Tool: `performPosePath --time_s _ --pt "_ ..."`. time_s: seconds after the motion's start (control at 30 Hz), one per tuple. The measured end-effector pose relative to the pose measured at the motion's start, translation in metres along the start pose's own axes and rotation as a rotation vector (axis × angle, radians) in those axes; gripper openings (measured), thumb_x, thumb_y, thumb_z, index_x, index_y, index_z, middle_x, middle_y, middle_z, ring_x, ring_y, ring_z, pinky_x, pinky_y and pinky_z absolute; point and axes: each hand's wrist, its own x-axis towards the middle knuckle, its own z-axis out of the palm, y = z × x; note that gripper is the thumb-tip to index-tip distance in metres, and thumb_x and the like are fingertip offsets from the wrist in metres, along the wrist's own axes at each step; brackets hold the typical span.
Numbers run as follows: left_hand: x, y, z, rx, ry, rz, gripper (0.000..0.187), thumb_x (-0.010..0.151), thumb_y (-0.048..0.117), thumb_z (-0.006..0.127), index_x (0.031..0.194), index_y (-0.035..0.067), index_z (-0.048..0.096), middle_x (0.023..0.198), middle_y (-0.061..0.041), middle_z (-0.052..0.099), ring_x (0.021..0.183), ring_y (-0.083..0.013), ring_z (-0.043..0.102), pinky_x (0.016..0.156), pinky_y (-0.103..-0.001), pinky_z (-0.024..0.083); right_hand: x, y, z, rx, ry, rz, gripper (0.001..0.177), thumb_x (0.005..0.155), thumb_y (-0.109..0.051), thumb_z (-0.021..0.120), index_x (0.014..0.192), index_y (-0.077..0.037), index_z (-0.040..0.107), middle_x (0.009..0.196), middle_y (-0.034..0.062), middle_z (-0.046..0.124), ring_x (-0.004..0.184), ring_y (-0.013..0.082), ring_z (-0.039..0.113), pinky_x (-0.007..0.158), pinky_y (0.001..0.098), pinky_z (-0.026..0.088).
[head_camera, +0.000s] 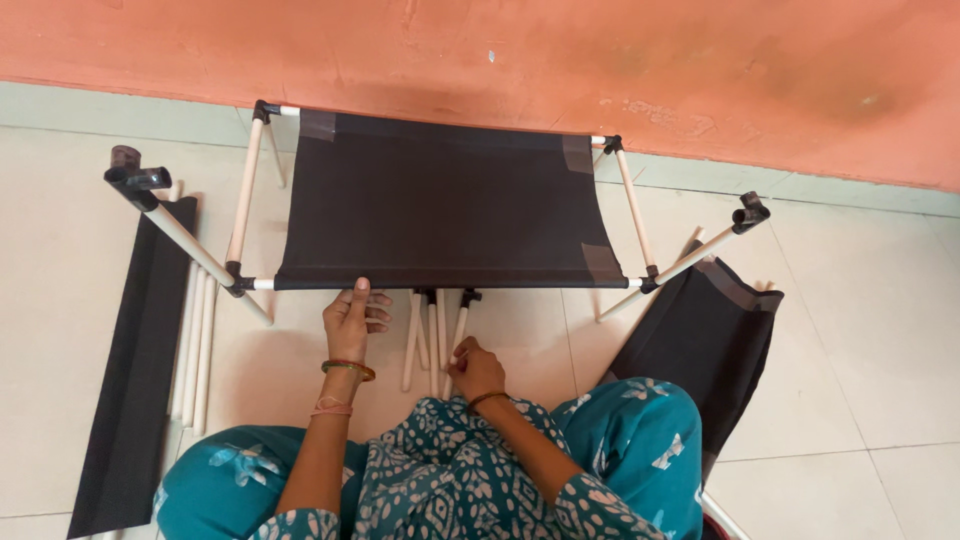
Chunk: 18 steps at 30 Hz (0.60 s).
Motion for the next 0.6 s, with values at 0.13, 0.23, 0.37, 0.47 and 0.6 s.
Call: performPosePath --time_s 0.13,0.23,0.37,0.47,0.6 --pt "0.0 0.0 0.0 0.005 0.001 0.0 0.049 0.096 0.051 0.065 0.092 0.002 0.068 0.084 -0.012 0.074 0.06 -0.0138 0.066 0.049 -0.026 0.054 -0.003 -0.003 -0.006 0.021 0.004 -0.05 0.028 0.08 -0.018 0.078 0.104 -0.011 0.064 0.078 0.006 0.074 0.075 0.027 0.072 0.066 0.0398 0.056" --pt "0.0 -0.001 0.0 0.007 0.002 -0.001 0.05 0.096 0.051 0.065 0.091 0.001 0.068 0.084 -0.012 0.074 0.06 -0.0134 0.066 0.049 -0.025 0.054 -0.008 -0.015 -0.017 0.038 0.027 -0.063 0.028 0.081 -0.017 0.076 0.106 -0.012 0.065 0.079 0.0054 0.075 0.075 0.0258 0.073 0.066 0.0395 0.057" --pt "0.002 -0.003 -0.001 -0.002 -0.004 -0.004 0.05 0.096 0.051 0.065 0.092 0.001 0.068 0.084 -0.012 0.073 0.06 -0.0132 0.065 0.049 -0.025 0.054 -0.022 -0.046 -0.044 0.141 0.198 -0.228 0.022 0.084 -0.011 0.071 0.106 -0.011 0.067 0.081 0.0045 0.075 0.074 0.0228 0.074 0.066 0.0385 0.058" --pt "0.004 -0.006 -0.001 -0.019 -0.011 -0.004 0.049 0.097 0.049 0.064 0.092 0.001 0.068 0.084 -0.012 0.074 0.06 -0.0136 0.065 0.048 -0.026 0.053 -0.031 -0.073 -0.069 0.114 0.418 -0.41 0.019 0.086 -0.006 0.071 0.105 -0.011 0.068 0.093 0.0067 0.07 0.085 0.0229 0.072 0.071 0.0375 0.057" --pt "0.005 -0.008 -0.002 -0.028 -0.025 0.022 0.048 0.1 0.047 0.062 0.093 0.0 0.064 0.086 -0.013 0.074 0.061 -0.0147 0.066 0.049 -0.027 0.054 -0.026 -0.099 -0.104 -0.072 0.711 -0.654 0.032 0.082 0.001 0.071 0.112 -0.009 0.068 0.116 0.0133 0.059 0.111 0.0334 0.059 0.093 0.0444 0.05"
